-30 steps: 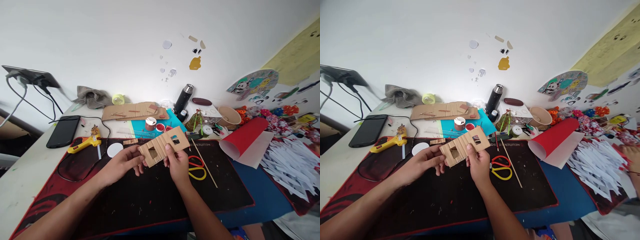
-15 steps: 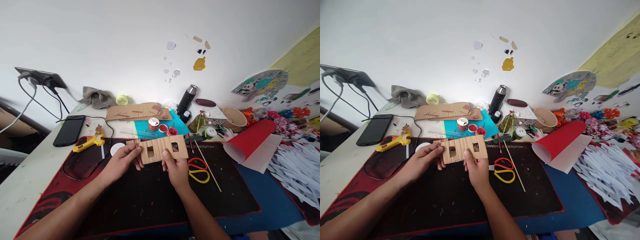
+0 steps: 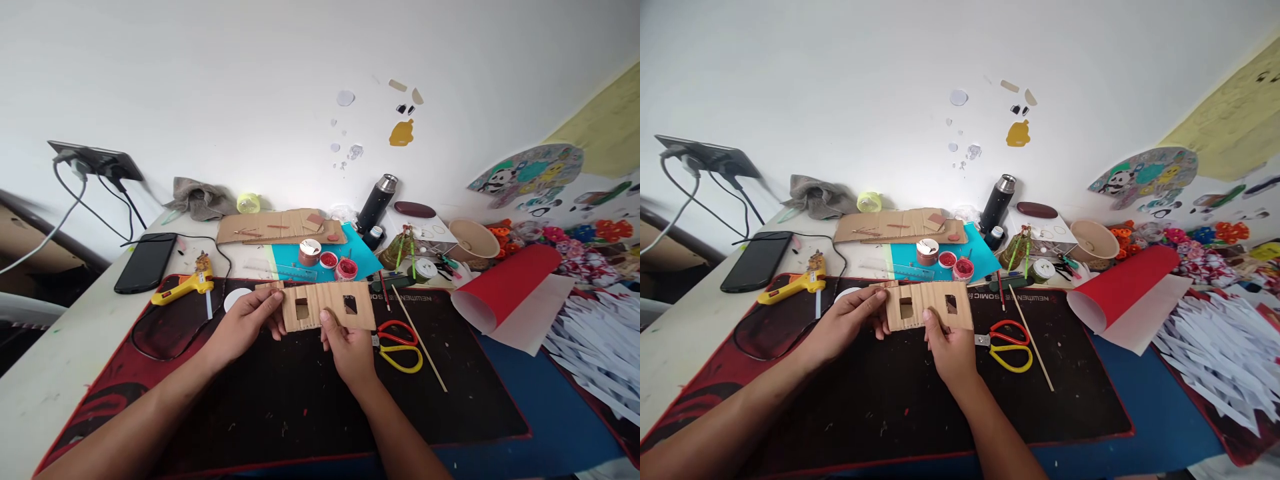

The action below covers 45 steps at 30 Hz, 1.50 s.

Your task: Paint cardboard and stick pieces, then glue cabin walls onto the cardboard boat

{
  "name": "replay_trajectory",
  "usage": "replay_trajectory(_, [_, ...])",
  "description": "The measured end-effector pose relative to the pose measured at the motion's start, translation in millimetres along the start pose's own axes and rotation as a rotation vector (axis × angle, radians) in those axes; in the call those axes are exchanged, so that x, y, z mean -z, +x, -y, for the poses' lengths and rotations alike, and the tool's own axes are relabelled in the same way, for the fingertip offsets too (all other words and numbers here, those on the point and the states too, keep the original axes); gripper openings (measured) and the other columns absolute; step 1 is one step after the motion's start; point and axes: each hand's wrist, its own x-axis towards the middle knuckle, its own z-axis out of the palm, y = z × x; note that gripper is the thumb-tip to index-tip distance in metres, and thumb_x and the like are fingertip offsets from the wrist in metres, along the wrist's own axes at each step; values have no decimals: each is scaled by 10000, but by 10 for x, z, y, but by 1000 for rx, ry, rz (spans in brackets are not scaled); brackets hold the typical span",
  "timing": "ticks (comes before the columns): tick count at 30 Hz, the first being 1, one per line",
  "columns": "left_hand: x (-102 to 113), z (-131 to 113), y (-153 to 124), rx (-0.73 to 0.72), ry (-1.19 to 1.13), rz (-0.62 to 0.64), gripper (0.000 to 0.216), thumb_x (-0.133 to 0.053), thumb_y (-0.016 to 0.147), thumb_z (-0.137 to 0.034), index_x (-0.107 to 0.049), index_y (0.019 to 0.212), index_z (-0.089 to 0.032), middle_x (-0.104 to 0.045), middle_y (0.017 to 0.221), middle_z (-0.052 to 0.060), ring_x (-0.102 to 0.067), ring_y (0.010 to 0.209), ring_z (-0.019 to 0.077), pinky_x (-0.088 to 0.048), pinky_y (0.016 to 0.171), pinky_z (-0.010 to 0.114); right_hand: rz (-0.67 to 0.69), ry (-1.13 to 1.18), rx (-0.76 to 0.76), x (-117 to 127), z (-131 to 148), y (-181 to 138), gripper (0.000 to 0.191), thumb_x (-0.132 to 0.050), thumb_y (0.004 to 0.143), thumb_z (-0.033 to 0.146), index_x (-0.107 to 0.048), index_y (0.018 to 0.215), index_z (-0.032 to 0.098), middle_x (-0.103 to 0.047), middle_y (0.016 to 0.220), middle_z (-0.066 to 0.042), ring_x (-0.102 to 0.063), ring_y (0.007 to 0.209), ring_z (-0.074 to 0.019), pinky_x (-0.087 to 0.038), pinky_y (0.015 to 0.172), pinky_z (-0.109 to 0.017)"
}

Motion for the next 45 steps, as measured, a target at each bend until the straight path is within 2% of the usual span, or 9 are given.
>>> replay_trajectory(6, [11, -14, 18, -9, 19, -14, 589, -721, 933, -769, -678, 789, -200, -716, 639, 7, -685, 540, 172, -559, 555, 281, 69, -28, 6, 28, -17, -19, 587, -667, 990, 670, -543, 613, 237, -530, 552, 11, -537, 486, -141, -450, 487, -264])
replay_trajectory(11, [48, 12, 4, -44, 62, -75, 559, -706, 956, -743, -684, 815, -203, -668, 644, -14, -650, 534, 155, -517, 570, 277, 92, -86, -15, 43, -77, -33, 594, -647, 995, 689, -563, 621, 235, -568, 558, -8, -563, 498, -155, -458, 501, -275])
replay_trajectory(16, [35, 35, -11, -59, 74, -112, 548, -685, 976, -727, -669, 807, -207, -631, 666, -20, -631, 558, 156, -514, 579, 283, 134, -105, 47, 43, -95, -41, 586, -612, 1021, 690, -574, 648, 239, -583, 567, -5, -563, 504, -157, -469, 527, -286])
replay_trajectory(21, [0, -20, -27, -55, 90, -77, 578, -688, 961, -752, -640, 795, -200, -622, 672, -30, -634, 536, 143, -509, 588, 280, 129, -142, 38, 32, -78, -41, 644, -569, 1036, 732, -539, 610, 250, -540, 547, 6, -554, 506, -161, -481, 532, -287])
replay_trajectory(24, [-2, -58, -35, -52, 79, -46, 534, -730, 945, -726, -662, 873, -201, -633, 671, -40, -641, 545, 143, -537, 628, 287, 87, -166, 31, 20, -72, -42, 681, -558, 1029, 770, -528, 586, 254, -541, 538, 1, -550, 512, -165, -483, 549, -296])
replay_trajectory(30, [-24, -98, -30, -77, 5, -28, 461, -870, 867, -605, -663, 970, -207, -661, 853, -27, -646, 606, 129, -584, 630, 293, 77, -100, -8, 17, -19, -39, 704, -568, 1009, 804, -512, 574, 254, -531, 539, -1, -524, 495, -158, -461, 520, -293])
replay_trajectory(40, [-31, -61, -27, -94, -47, 2, 428, -902, 864, -528, -654, 1001, -206, -630, 855, -32, -649, 639, 131, -604, 614, 289, 52, 7, -82, 0, -32, -54, 698, -633, 937, 851, -511, 602, 250, -516, 547, 13, -499, 479, -138, -448, 487, -271])
replay_trajectory(45, [-36, -50, -33, -118, -37, -1, 390, -901, 874, -490, -659, 989, -206, -622, 860, -30, -643, 679, 129, -611, 634, 281, 82, 7, -50, 17, -31, -54, 718, -611, 971, 825, -501, 565, 243, -494, 518, 17, -493, 476, -131, -440, 498, -263])
